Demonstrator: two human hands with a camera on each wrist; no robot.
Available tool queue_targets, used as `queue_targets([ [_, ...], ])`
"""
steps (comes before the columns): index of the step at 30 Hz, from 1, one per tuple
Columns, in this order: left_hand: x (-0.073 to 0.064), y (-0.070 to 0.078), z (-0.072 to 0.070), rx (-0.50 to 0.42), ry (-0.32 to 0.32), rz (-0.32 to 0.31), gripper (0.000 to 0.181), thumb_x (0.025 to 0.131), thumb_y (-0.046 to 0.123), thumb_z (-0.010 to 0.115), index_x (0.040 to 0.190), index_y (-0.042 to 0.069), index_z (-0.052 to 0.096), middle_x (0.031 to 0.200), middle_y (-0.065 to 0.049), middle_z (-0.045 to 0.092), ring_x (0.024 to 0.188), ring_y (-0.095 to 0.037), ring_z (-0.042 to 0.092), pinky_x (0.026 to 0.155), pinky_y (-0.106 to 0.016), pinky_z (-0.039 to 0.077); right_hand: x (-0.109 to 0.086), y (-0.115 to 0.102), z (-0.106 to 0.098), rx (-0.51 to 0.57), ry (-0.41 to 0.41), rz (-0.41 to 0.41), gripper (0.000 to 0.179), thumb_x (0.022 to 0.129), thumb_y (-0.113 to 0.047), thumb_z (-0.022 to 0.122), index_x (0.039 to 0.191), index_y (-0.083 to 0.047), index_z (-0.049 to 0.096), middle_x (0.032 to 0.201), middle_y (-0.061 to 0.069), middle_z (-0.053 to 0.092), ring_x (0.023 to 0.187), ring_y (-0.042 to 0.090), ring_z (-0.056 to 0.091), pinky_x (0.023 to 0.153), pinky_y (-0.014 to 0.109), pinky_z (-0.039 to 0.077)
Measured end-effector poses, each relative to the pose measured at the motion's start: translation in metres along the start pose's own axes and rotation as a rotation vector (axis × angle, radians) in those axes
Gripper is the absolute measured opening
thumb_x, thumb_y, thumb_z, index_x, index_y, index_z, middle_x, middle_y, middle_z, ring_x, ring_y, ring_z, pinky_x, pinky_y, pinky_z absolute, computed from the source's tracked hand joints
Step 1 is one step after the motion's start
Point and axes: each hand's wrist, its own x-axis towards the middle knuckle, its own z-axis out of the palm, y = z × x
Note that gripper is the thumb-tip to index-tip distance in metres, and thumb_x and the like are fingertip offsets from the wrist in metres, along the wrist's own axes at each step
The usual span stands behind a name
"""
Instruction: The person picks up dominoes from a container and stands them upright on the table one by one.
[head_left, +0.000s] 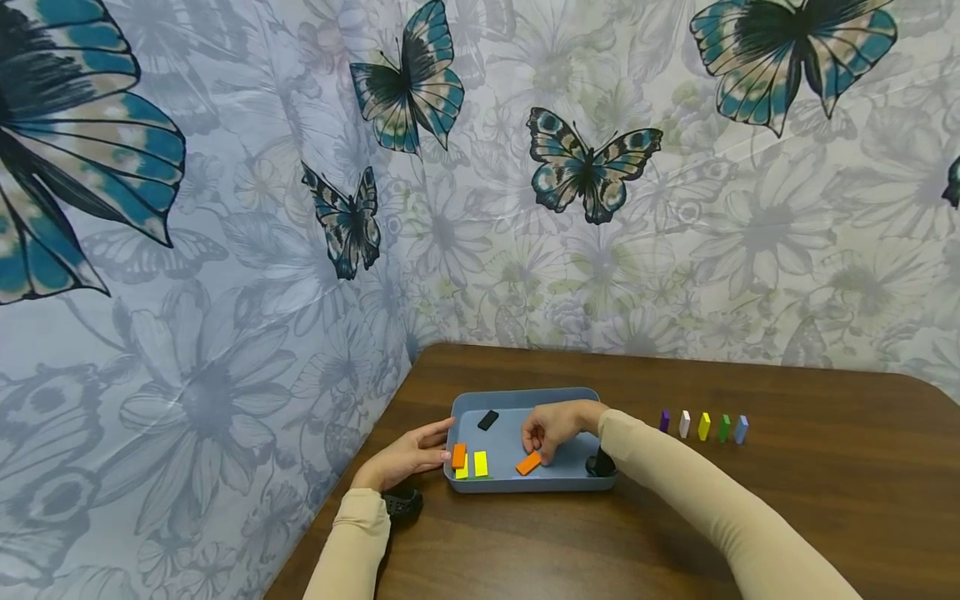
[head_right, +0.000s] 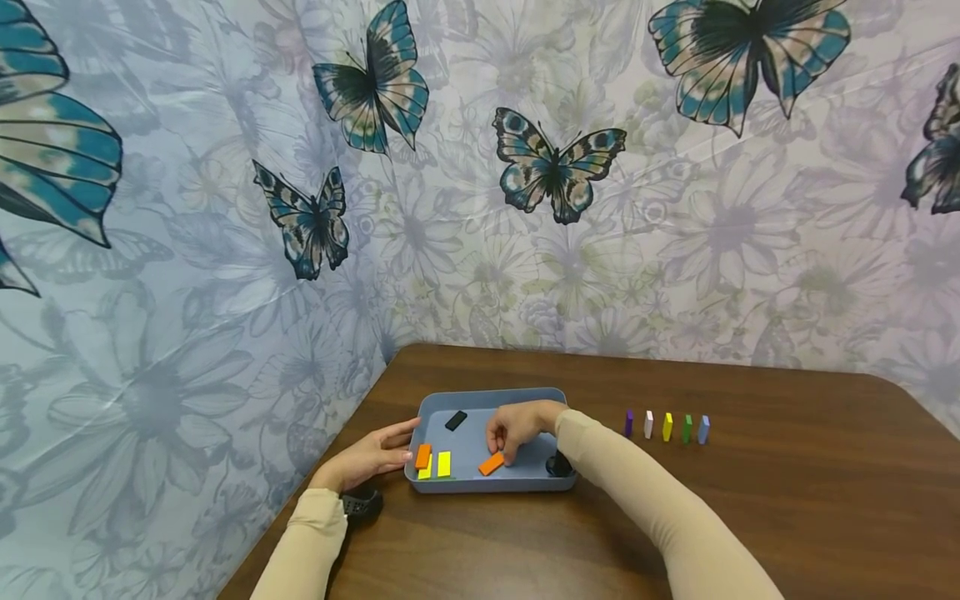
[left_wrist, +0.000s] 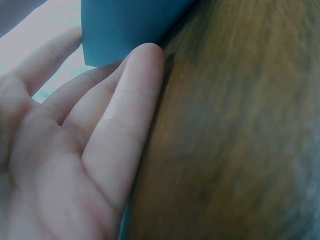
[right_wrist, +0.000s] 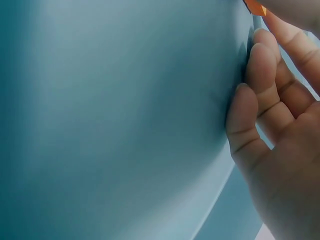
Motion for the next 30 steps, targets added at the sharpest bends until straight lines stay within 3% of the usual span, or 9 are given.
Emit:
queue_targets([
  [16,0.0017,-0.0009,0.0007,-0.002,0.002,-0.01,0.078,0.101,0.019,0.062,0.162,0.009,0.016,0.164,-0.026,0.02,0.15,-0.042,0.025,0.112,-0.037,0.045,-0.0039,-0.0038,-0.0026,-0.032,0.017,0.033,0.019,0.08,0.002,0.079,0.089,-0.012,0.071,0.078,-0.006,0.055,0.074,0.009,0.049,0.066,0.019,0.042],
  [30,0.0009,0.0009,-0.0006,0.0,0.004,-0.006,0.078,0.1,0.02,0.063,0.161,0.008,0.016,0.164,-0.027,0.02,0.15,-0.043,0.027,0.112,-0.038,0.045,-0.0097,-0.002,-0.0061,-0.039,0.11,0.048,0.018,0.081,0.002,0.078,0.088,-0.012,0.071,0.081,-0.004,0.064,0.075,0.011,0.053,0.069,0.022,0.047],
])
